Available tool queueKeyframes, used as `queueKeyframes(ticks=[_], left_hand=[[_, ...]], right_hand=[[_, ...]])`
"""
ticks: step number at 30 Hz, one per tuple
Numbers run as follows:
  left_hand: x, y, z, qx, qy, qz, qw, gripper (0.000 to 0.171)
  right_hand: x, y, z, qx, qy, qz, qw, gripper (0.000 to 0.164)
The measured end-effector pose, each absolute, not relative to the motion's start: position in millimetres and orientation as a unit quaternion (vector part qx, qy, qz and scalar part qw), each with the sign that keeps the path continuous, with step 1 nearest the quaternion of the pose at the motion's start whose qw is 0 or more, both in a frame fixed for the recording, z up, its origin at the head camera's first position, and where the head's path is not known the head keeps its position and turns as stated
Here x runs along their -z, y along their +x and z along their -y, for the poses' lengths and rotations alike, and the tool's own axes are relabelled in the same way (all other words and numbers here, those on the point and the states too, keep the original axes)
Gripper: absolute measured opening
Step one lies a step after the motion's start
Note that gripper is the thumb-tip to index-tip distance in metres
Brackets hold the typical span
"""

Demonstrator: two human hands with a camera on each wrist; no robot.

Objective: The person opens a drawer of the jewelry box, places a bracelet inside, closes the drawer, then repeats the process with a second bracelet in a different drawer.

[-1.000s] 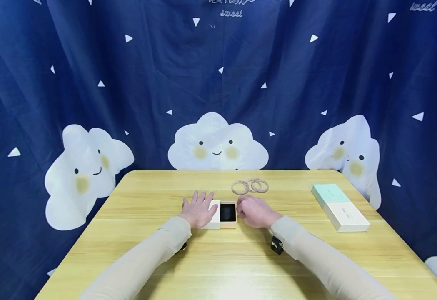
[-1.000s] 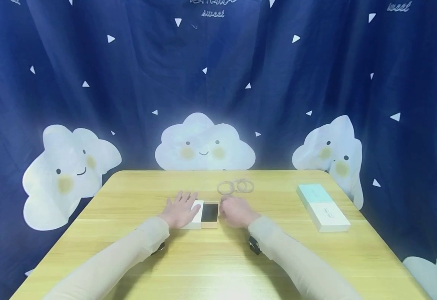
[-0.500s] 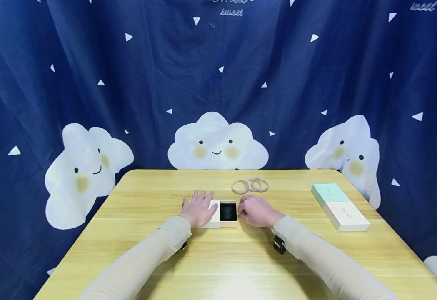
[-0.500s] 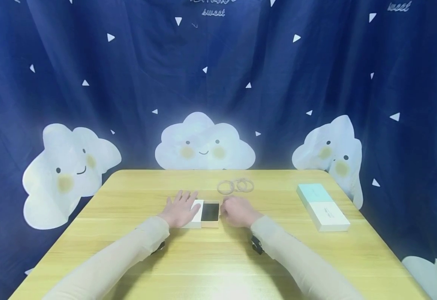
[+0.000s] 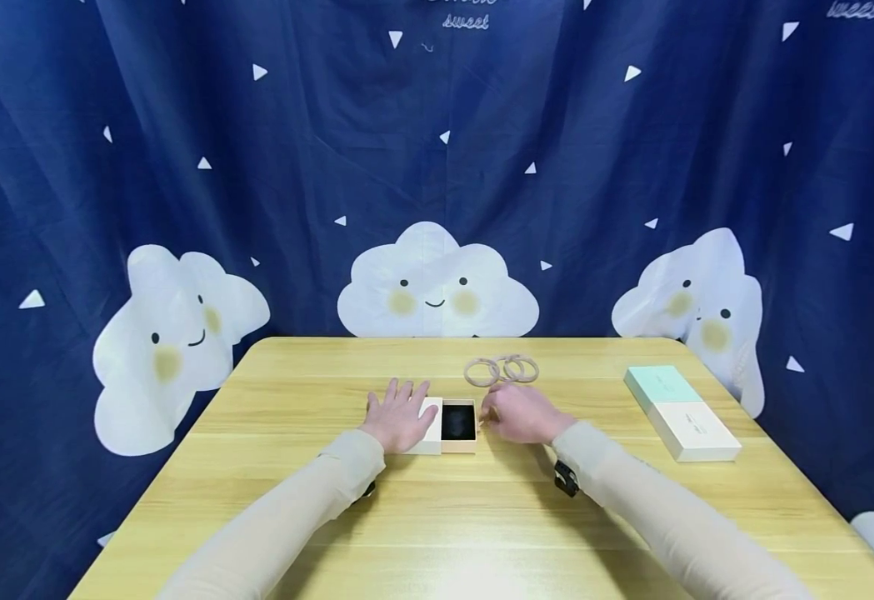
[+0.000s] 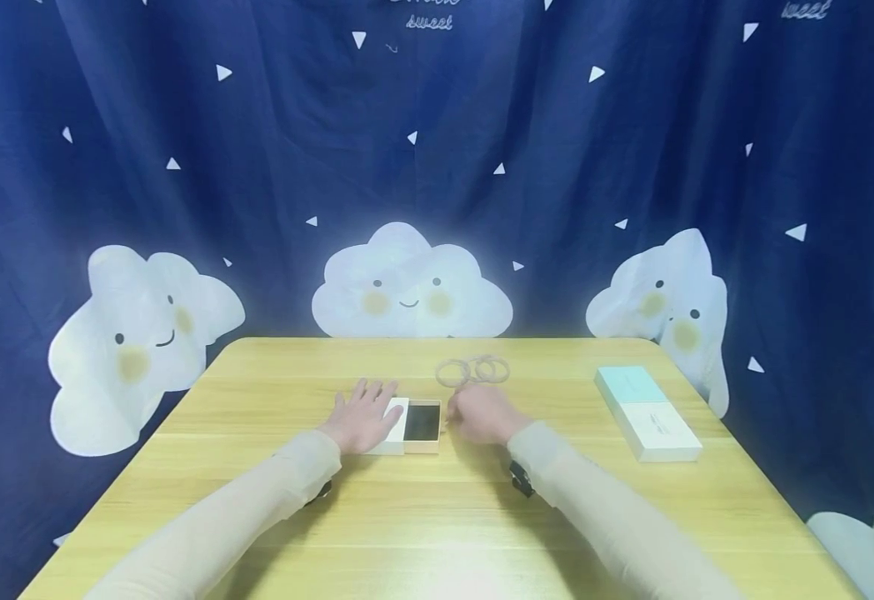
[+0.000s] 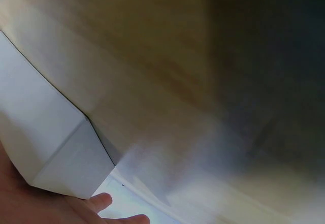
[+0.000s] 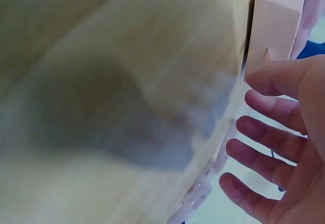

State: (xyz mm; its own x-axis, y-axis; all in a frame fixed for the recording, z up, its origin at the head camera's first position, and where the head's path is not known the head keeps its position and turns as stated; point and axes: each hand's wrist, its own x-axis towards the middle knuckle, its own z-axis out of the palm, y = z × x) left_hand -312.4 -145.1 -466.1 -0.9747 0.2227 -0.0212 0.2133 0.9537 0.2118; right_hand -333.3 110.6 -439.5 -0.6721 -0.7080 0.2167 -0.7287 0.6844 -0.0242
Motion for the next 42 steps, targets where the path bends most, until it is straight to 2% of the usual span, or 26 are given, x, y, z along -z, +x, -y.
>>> queueKeyframes(ticks=[5,14,27,36,42], left_hand=[[464,-311,147,-0.103,0.110,-0.988,0.016,0.065],[461,-310,149,-0.098,0.105,-0.989,0.026,0.066],[460,-307,147,-0.101,0.104,-0.989,0.038,0.067],[461,-307,146,-0.101,0.100,-0.989,0.037,0.067],[460,-307,145,-0.095,0.097,-0.990,0.035,0.067]], right_hand=[[433,-342,-109,-0.055,0.389,0.914,0.103,0.017],[427,-359,-105,-0.015,0.349,0.930,0.114,0.037],[426,-379,-96,-0.017,0.327,0.942,0.069,0.058],[419,-391,-92,-0.019,0.293,0.956,0.006,0.079],[420,-401,-89,-0.021,0.290,0.957,-0.007,0.080]])
